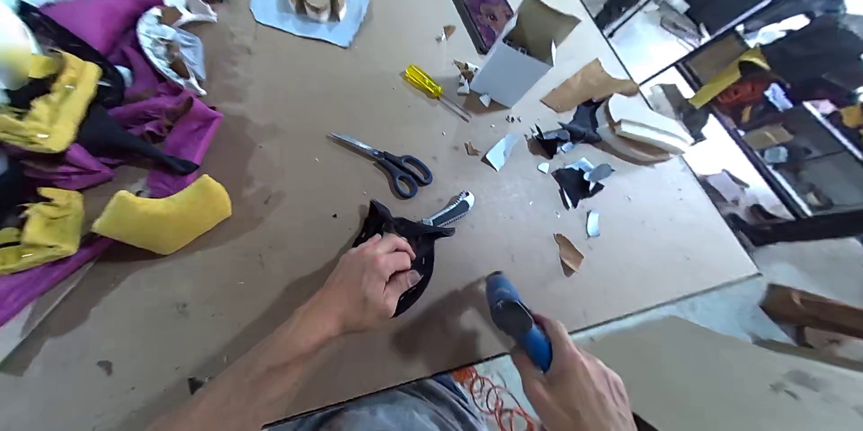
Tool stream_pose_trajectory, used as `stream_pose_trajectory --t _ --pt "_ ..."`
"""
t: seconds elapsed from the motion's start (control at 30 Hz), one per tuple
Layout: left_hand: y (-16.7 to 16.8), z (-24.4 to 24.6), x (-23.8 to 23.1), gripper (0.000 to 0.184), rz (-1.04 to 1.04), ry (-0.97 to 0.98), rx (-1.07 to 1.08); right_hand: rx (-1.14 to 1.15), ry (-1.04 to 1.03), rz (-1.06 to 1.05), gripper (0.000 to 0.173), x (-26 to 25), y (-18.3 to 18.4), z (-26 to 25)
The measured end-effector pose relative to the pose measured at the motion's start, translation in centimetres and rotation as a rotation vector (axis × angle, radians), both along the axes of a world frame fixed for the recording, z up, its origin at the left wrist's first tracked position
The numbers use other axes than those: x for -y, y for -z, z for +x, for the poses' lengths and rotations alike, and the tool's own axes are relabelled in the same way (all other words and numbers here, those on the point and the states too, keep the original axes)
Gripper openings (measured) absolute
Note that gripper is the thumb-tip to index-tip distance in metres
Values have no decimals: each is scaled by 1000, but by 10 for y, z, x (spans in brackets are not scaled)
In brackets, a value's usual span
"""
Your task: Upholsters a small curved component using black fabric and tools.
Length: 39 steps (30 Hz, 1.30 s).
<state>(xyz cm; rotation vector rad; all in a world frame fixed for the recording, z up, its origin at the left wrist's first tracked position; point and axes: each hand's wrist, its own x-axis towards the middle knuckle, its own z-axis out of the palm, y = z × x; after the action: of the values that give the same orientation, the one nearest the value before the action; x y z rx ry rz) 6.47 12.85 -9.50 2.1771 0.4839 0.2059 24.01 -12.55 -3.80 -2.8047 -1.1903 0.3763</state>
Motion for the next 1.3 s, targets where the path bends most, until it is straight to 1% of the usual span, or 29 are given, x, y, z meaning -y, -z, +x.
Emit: stream_pose_trajectory --t 0.07,0.1,0.13,0.17,0.23,0.27,0.3,0.33,0.37,0.43,0.47,0.5,0.53,0.57,0.6,0.63,0.67,0.73,0.77,0.87,0.93,1.0,1.07,1.13,1.2,1.23,1.27,1.3 --pt "-33 -2 -25 29 -296 -5 -35 78 -55 34 57 -10 26 28" --pt "-46 -4 -32 27 -461 -15 -39 85 -97 47 59 -17 32 38" --pt "-56 -6 -34 27 -611 -24 -43 60 -140 53 62 -26 28 43" --pt "-62 -7 -31 27 -725 -28 -48 42 -205 102 59 -36 16 41" --pt "-67 -4 -14 26 -912 -51 -67 -2 -398 370 48 -60 -16 17" --pt "-67 -1 -1 26 -1021 -83 -57 -89 -480 496 47 -73 -28 -1" --pt "-68 1 12 28 -1150 -140 -17 -165 -534 600 50 -85 -30 -17" --pt "-71 2 23 34 -1274 -223 48 -205 -552 709 53 -96 -23 -27" --pt "-76 1 33 43 -1363 -309 130 -244 -539 835 55 -104 -13 -29" --pt "-82 -8 52 67 -1440 -396 392 -425 -415 1073 53 -117 1 -21" --pt "-84 -12 64 70 -1392 -403 538 -579 -330 1176 49 -122 4 -17" --pt "-83 -13 76 63 -1237 -383 660 -736 -236 1254 48 -126 7 -16" --pt "-80 -13 86 53 -975 -364 736 -871 -164 1313 47 -130 9 -17" --pt "-77 -11 93 53 -660 -380 744 -975 -132 1355 47 -132 11 -19" --pt "-76 -10 97 60 -396 -416 711 -1061 -117 1386 46 -135 10 -22" --pt "-77 -10 100 64 -239 -443 693 -1120 -91 1410 45 -139 5 -26" --pt "-77 -12 103 67 -161 -468 699 -1143 -63 1424 46 -142 -1 -31" --pt "-76 -14 108 72 -112 -524 732 -1120 1 1446 53 -150 -14 -42" --pt "-76 -13 107 68 -90 -576 738 -1088 32 1443 55 -153 -18 -45" --pt "-74 -6 101 37 -29 -753 809 -987 75 1411 56 -159 -22 -59" --pt "-72 -4 94 27 19 -803 908 -950 69 1406 57 -159 -21 -62" --pt "-76 -3 92 26 78 -826 966 -873 50 1394 57 -159 -22 -62" --pt "-79 -1 89 25 158 -841 963 -803 57 1390 57 -159 -24 -61" --pt "-82 2 88 29 250 -857 894 -745 70 1382 56 -157 -27 -60" --pt "-84 5 87 39 317 -875 796 -691 77 1359 52 -157 -27 -60" --pt "-84 8 87 40 318 -900 772 -665 84 1345 51 -156 -27 -61" --pt "-85 10 86 38 277 -929 768 -642 90 1328 50 -156 -26 -61" --pt "-85 11 85 38 188 -950 777 -621 94 1316 49 -156 -25 -61"
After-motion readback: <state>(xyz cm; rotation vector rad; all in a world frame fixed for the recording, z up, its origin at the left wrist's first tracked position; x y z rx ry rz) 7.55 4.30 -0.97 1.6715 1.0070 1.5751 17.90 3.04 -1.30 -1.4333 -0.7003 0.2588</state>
